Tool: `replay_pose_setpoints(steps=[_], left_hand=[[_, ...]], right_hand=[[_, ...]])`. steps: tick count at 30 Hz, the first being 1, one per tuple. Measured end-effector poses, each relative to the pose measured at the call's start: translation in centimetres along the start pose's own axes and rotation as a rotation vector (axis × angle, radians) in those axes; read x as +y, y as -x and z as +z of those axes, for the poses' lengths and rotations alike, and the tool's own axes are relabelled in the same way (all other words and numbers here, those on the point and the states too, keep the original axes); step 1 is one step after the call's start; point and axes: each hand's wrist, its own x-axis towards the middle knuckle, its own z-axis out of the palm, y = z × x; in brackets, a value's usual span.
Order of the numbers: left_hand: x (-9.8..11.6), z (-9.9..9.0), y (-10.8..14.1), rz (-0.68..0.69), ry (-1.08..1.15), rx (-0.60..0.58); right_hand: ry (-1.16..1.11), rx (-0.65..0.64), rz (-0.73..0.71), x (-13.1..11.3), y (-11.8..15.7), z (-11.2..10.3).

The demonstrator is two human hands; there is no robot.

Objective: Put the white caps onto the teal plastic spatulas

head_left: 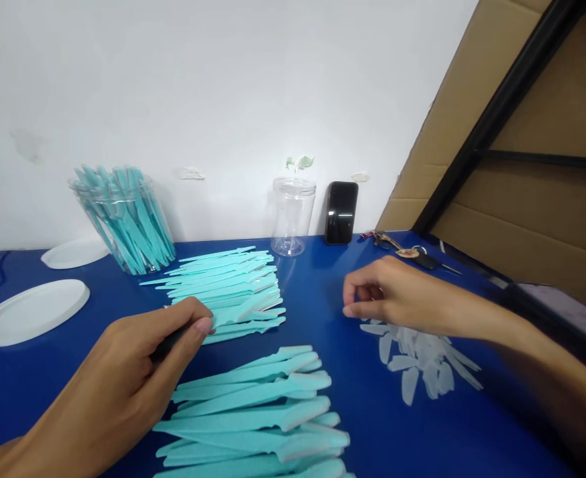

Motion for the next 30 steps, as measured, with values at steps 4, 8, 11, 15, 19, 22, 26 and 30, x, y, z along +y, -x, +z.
replay_pose_setpoints(steps=[4, 8, 11, 15, 19, 22, 26, 30], left_hand=[[0.0, 0.0, 0.2, 0.042, -0.027, -0.043], [0.0, -0.1, 0.1, 0.1, -0.072, -0.051], [-0.1, 0.0, 0.2, 0.143, -0.095, -0.053], [-0.4, 0.1, 0.4, 0.202, -0.129, -0.05], [-0.7, 0.3, 0.7, 0.235, -0.162, -0.043], [-0.8, 0.3, 0.8, 0.248, -0.177, -0.046], [-0.5, 0.4, 0.8, 0.25, -0.189, -0.057], [0.0, 0.4, 0.8, 0.271, -0.193, -0.071]], right_hand=[[0.207, -0.088, 0.103, 0.7, 0.5, -1.4], [0.282, -0.177, 0.091, 0.9, 0.8, -1.5], [0.321, -0.185, 0.07, 0.8, 0.9, -1.1], [0.354, -0.129, 0.058, 0.4, 0.5, -0.3], [0.469, -0.007, 0.005, 0.0, -0.2, 1.1], [0.453, 0.03, -0.02, -0.4, -0.5, 1.9], [-0.023, 0.09, -0.04, -1.5, -0.6, 2.8], [-0.642, 0.033, -0.024, -2.2, -0.6, 3.9]])
